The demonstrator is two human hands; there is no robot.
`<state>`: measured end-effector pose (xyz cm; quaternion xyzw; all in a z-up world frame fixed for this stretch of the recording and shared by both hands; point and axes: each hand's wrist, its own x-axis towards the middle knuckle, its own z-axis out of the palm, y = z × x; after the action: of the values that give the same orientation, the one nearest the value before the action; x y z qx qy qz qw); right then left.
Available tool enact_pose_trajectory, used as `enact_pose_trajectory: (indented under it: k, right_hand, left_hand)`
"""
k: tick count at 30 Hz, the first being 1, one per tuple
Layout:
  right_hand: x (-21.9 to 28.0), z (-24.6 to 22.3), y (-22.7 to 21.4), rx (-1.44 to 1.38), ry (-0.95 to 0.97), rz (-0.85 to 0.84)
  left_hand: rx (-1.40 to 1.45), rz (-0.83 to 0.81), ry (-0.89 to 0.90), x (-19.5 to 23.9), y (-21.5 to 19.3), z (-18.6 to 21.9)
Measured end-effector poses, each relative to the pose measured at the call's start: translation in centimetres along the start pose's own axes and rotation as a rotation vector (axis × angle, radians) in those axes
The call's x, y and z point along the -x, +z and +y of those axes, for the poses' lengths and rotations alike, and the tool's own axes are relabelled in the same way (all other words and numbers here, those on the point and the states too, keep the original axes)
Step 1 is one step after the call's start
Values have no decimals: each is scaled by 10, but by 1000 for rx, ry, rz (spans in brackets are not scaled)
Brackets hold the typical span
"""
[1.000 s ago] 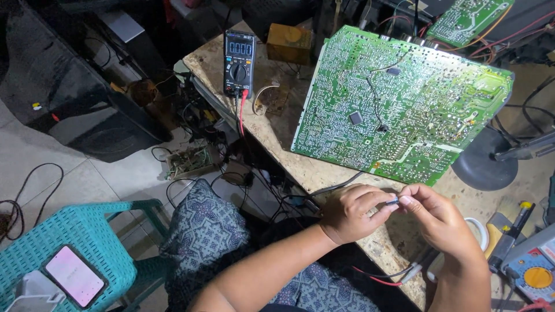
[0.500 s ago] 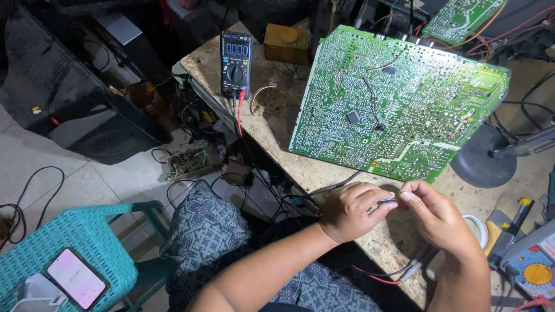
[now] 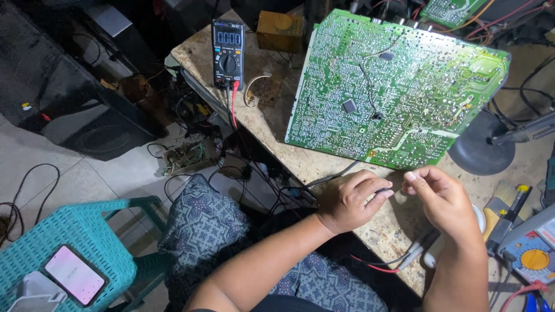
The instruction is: The person uses multimeter probes to test a small electronic component and then inspects a large green circuit board using a magnifying glass. The person holds the probes against the component and later moves the magnifying glass over the board's surface to view the details.
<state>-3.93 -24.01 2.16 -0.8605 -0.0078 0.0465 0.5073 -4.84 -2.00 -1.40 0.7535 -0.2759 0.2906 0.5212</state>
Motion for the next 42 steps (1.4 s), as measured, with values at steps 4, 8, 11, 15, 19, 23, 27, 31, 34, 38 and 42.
enact_pose_trajectory:
  k: [4, 8, 11, 15, 19, 23, 27, 31, 34, 38, 42]
  right_hand:
    - [1, -19, 4, 3, 66, -10]
    - [0, -15, 3, 33, 71, -35]
    - [2, -30, 2, 160, 123, -88]
    - [3, -31, 4, 208, 209, -112]
    - [3, -36, 4, 266, 215, -140]
    - [3, -38, 4, 266, 195, -174]
    - [3, -39, 3, 293, 203, -175]
    - [2, -39, 7, 346, 163, -161]
    - [2, -40, 9, 381, 140, -131]
    - [3, -39, 9, 382, 117, -139]
    - [3, -41, 8, 373, 113, -140]
  left_hand:
    - [-24, -48, 40, 0, 2, -4]
    - [-32, -106, 82, 2, 3, -7]
    - [2, -111, 95, 0, 3, -6]
    - [26, -128, 112, -1, 3, -4]
    - [-12, -167, 133, -2, 3, -4]
    - [-9, -200, 127, 0, 6, -5]
    - [-3, -205, 149, -3, 5, -4]
    - [3, -171, 142, 0, 11, -8]
    - [18, -138, 132, 2, 14, -10]
    - [25, -139, 116, 7, 20, -15]
    - [5, -149, 114, 7, 20, -14]
